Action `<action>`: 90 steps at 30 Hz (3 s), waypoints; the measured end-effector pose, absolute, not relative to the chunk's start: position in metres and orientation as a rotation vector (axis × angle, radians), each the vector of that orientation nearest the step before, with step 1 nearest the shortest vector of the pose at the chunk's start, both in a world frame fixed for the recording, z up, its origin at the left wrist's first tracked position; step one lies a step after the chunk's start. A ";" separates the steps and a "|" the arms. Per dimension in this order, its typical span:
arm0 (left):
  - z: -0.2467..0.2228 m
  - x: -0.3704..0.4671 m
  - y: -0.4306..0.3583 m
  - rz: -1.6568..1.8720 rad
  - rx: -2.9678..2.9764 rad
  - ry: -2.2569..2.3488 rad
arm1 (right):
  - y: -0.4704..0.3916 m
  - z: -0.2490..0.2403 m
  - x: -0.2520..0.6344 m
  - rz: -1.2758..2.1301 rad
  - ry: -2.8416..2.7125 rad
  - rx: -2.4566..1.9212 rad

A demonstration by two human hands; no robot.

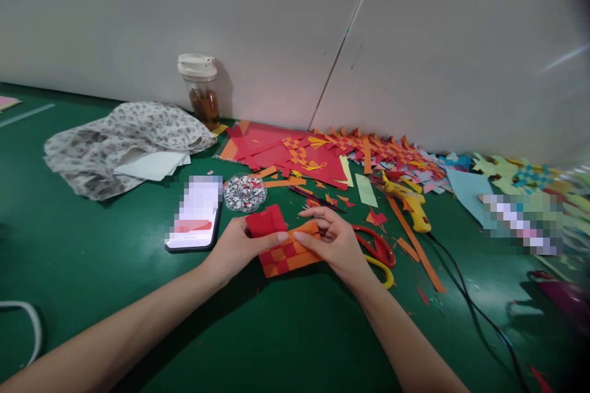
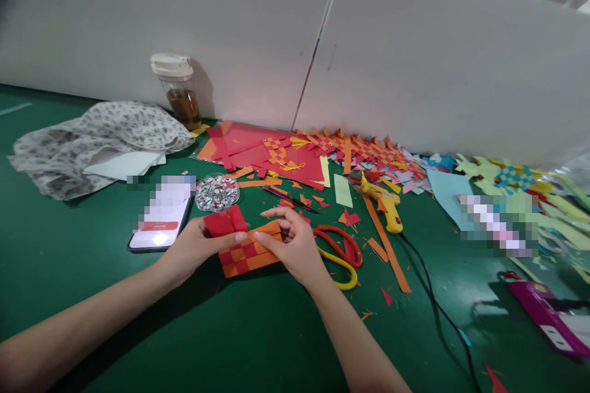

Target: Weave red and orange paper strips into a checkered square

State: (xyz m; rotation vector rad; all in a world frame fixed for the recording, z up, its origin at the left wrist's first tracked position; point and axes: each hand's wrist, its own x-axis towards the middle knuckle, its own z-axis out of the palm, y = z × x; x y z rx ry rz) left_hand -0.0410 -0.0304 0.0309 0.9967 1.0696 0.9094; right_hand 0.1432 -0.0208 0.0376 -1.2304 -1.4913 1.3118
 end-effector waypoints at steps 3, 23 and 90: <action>0.029 -0.041 -0.030 0.900 0.994 1.069 | -0.020 0.037 0.144 1.312 -1.499 -1.236; 0.036 -0.043 -0.029 0.971 0.861 1.034 | -0.016 0.034 0.145 1.242 -1.399 -1.330; 0.034 -0.037 -0.029 1.036 0.875 0.949 | -0.023 0.033 0.133 1.266 -1.240 -1.247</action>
